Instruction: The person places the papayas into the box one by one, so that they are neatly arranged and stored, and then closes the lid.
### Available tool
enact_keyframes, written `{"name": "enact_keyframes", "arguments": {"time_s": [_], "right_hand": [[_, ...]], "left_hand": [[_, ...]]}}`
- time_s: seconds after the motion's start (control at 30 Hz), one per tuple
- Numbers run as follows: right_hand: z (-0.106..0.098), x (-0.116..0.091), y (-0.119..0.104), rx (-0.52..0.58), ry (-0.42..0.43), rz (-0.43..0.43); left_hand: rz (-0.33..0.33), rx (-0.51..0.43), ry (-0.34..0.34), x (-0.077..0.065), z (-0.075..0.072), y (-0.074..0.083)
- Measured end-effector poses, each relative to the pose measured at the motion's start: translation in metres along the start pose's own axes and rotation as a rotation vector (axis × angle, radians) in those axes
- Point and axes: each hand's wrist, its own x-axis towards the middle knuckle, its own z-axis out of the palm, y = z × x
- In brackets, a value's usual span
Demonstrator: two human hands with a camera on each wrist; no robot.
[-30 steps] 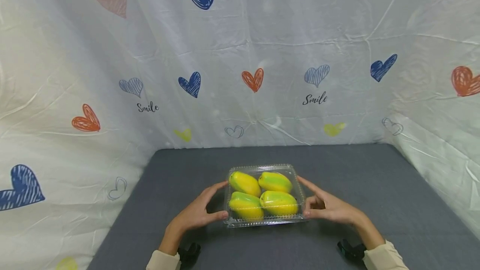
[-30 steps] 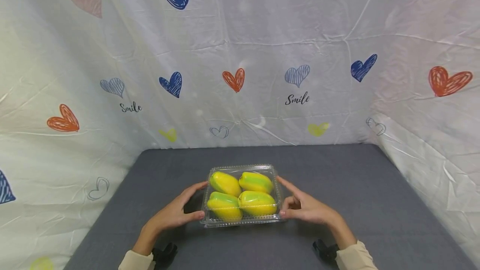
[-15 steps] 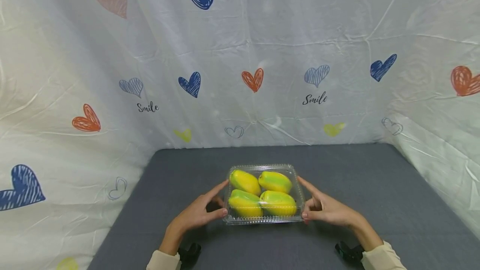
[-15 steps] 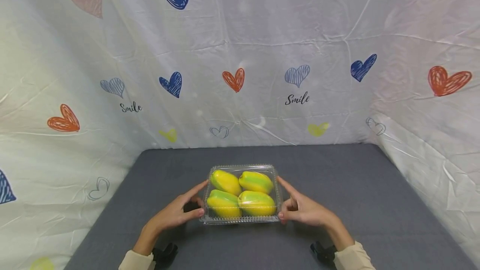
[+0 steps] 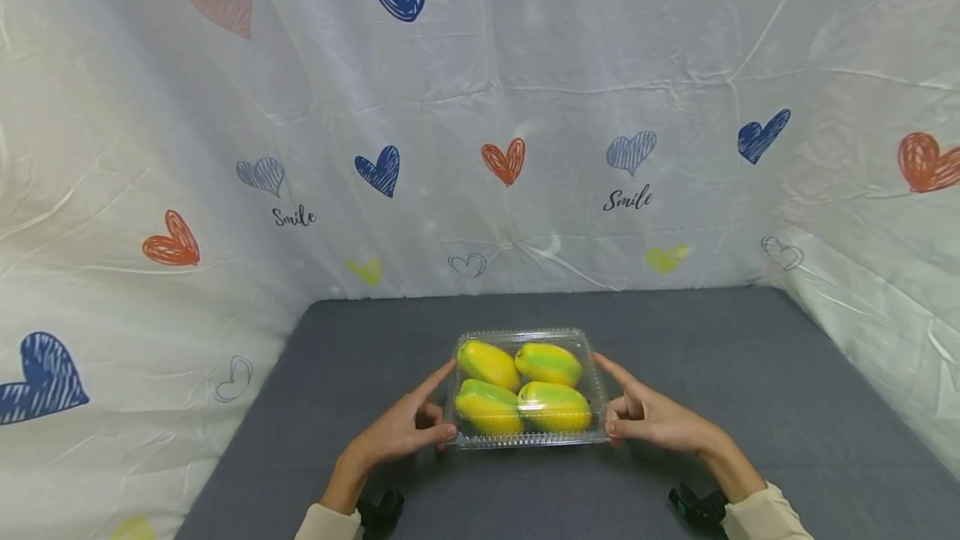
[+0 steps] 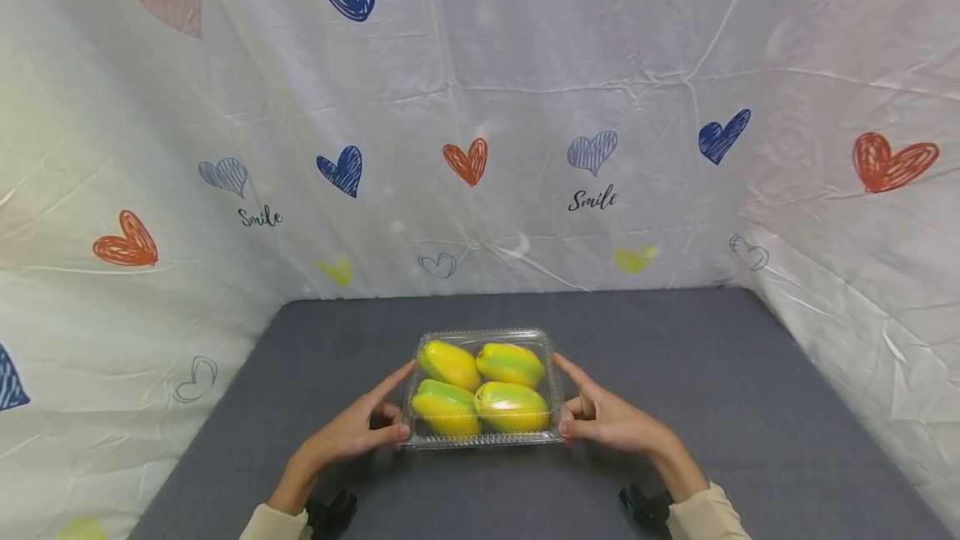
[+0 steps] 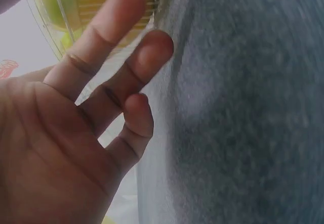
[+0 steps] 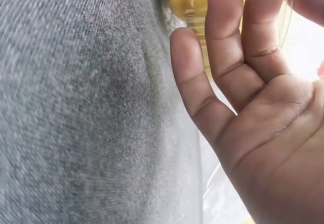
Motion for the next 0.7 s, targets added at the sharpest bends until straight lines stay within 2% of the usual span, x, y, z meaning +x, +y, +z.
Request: {"name": "enact_keyframes", "arguments": {"time_s": [0.23,0.5,0.7], "right_hand": [[0.0009,0.0027,0.003,0.012,0.024,-0.007],[0.0018,0.0047,0.0037,0.024,0.089,0.07],[0.0012,0.0043,0.0054,0.065,0.071,0.065]], "left_hand": [[-0.006,-0.056,0.017,0.0023,0.0035,-0.0003],[0.003,-0.089,0.044,0.0038,0.0051,0.0],[-0.019,-0.13,0.045,0.003,0.0045,-0.0001]]}}
